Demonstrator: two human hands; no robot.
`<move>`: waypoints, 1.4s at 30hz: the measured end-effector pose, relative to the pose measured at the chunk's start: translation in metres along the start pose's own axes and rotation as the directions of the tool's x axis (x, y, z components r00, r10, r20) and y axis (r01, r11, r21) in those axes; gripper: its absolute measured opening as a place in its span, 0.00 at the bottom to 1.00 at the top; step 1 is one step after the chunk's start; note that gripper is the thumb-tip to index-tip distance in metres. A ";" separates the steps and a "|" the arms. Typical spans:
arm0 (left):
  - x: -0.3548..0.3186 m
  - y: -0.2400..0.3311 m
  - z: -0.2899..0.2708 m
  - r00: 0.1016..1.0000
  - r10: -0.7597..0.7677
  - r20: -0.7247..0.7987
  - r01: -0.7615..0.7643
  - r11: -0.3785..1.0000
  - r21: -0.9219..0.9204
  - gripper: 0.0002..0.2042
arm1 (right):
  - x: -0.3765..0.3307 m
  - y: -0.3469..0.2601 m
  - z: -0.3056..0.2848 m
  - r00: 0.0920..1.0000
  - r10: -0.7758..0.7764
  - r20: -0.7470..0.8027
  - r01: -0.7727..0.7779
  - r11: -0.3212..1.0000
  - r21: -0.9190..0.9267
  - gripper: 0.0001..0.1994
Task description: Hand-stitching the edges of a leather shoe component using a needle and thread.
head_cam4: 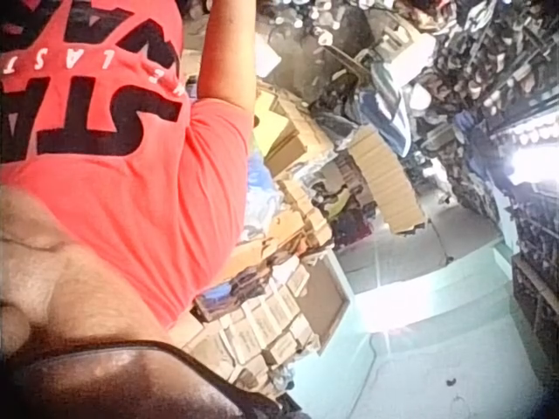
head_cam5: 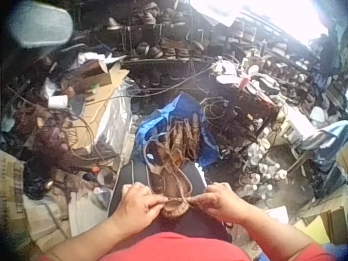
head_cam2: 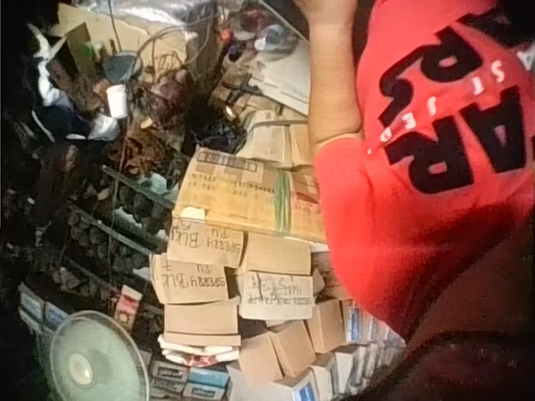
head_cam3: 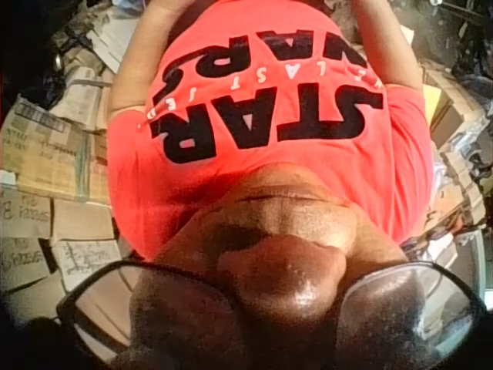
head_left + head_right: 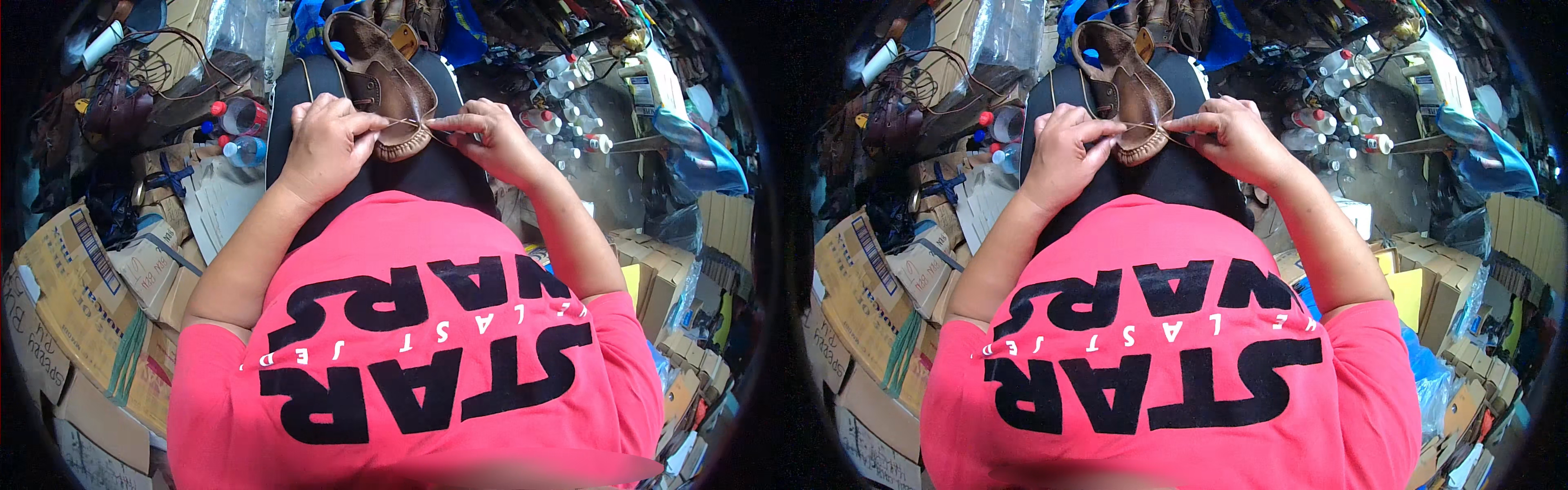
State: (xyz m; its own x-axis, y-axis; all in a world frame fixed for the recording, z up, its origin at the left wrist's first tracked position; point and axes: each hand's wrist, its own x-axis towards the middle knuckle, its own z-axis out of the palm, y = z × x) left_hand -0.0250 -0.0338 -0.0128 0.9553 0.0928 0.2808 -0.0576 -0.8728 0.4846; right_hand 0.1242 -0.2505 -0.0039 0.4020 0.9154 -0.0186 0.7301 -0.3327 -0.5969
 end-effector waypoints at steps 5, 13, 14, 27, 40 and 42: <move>0.011 -0.007 0.006 0.999 0.046 0.003 -0.045 0.991 -0.128 0.09 | 0.007 0.008 -0.002 0.988 0.109 0.107 -0.139 0.934 0.330 0.25; 0.014 -0.012 0.011 1.000 -0.002 0.024 0.004 0.998 -0.070 0.09 | 0.019 0.010 -0.007 0.980 0.092 0.178 -0.157 0.906 0.394 0.19; 0.014 -0.012 0.011 0.999 0.005 0.033 -0.002 0.997 -0.072 0.09 | 0.019 0.010 -0.008 0.976 0.102 0.192 -0.172 0.903 0.394 0.18; 0.018 -0.012 0.009 0.998 0.025 0.058 -0.021 0.998 -0.060 0.10 | 0.021 0.017 -0.007 0.972 0.092 0.216 -0.180 0.883 0.434 0.17; 0.054 -0.019 0.013 0.933 0.328 0.151 -0.313 0.943 -0.111 0.06 | 0.030 0.021 -0.007 0.960 0.049 0.275 -0.161 0.901 0.403 0.16; 0.043 -0.012 0.009 0.936 0.325 0.132 -0.316 0.945 -0.085 0.06 | 0.026 0.018 -0.008 0.958 0.053 0.283 -0.164 0.909 0.384 0.16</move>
State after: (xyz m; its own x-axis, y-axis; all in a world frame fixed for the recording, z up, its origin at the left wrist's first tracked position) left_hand 0.0197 -0.0238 -0.0143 0.9140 -0.2605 0.3110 -0.3814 -0.8132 0.4395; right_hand 0.1522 -0.2343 -0.0089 0.2672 0.9231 -0.2765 0.3857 -0.3654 -0.8472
